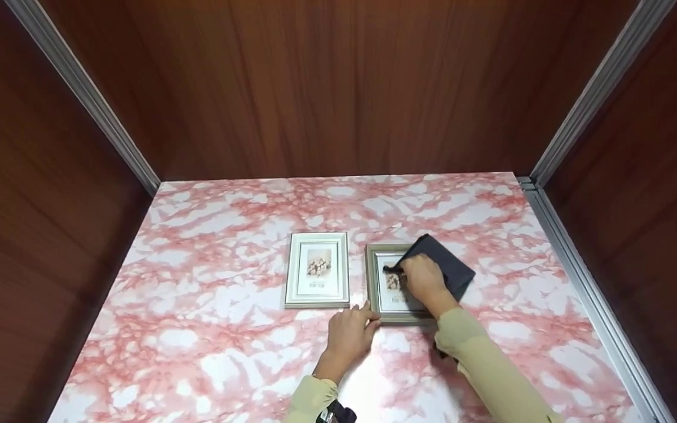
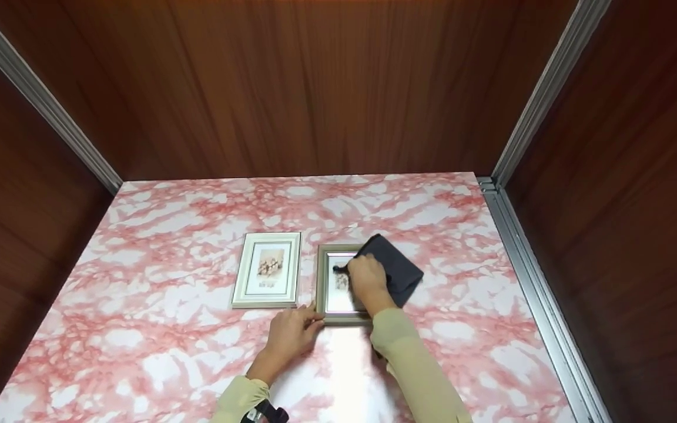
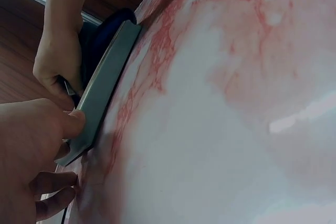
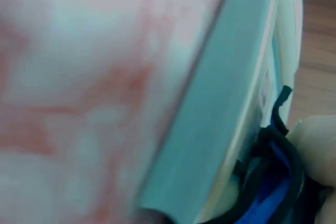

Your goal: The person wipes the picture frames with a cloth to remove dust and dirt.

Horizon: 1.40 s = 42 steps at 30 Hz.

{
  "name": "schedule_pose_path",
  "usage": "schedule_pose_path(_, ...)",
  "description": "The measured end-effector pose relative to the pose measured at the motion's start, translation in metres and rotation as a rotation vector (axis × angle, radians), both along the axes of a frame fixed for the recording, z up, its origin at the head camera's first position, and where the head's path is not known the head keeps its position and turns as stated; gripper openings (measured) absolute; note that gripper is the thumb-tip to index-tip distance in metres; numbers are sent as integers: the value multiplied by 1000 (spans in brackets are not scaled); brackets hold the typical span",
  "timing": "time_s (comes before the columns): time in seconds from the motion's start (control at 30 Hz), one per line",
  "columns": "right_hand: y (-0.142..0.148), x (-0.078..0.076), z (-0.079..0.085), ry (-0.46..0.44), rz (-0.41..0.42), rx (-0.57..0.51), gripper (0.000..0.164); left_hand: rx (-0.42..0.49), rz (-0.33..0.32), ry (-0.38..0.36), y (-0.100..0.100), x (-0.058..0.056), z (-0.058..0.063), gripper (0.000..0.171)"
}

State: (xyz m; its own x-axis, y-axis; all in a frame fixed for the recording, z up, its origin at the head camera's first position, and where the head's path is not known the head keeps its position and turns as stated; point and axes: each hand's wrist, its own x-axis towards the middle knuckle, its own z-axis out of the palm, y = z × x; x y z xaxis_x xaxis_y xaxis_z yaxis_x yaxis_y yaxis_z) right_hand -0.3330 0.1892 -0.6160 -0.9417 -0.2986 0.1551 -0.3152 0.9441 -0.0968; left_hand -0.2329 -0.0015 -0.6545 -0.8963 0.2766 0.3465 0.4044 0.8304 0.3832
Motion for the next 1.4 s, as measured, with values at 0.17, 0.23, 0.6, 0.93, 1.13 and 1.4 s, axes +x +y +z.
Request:
schedule_pose_path(0.17, -2, -19, 1, -8, -31, -6, 9, 1, -34, -6, 2, -2, 1, 13)
schedule_pose_path(0.23, -6, -22, 2, -5, -38, -14, 8, -4, -40, -2, 2, -3, 1, 14)
schedule_pose_path(0.6, -39, -23, -5, 35, 106, -38, 14, -5, -14, 15, 1, -2, 1, 11)
schedule_pose_path(0.93, -44, 9, -2, 62, 192, -21, 18, 19, 30, 81, 1, 0, -4, 7)
schedule_pose_path(1.13, -46, 49, -4, 76, 174, -35, 14, 33, 54, 92, 3, 3, -5, 6)
schedule_pose_path(1.4, -43, 71, -2, 82, 134, -30, 13, 25, 75, 107, 5, 4, -7, 7)
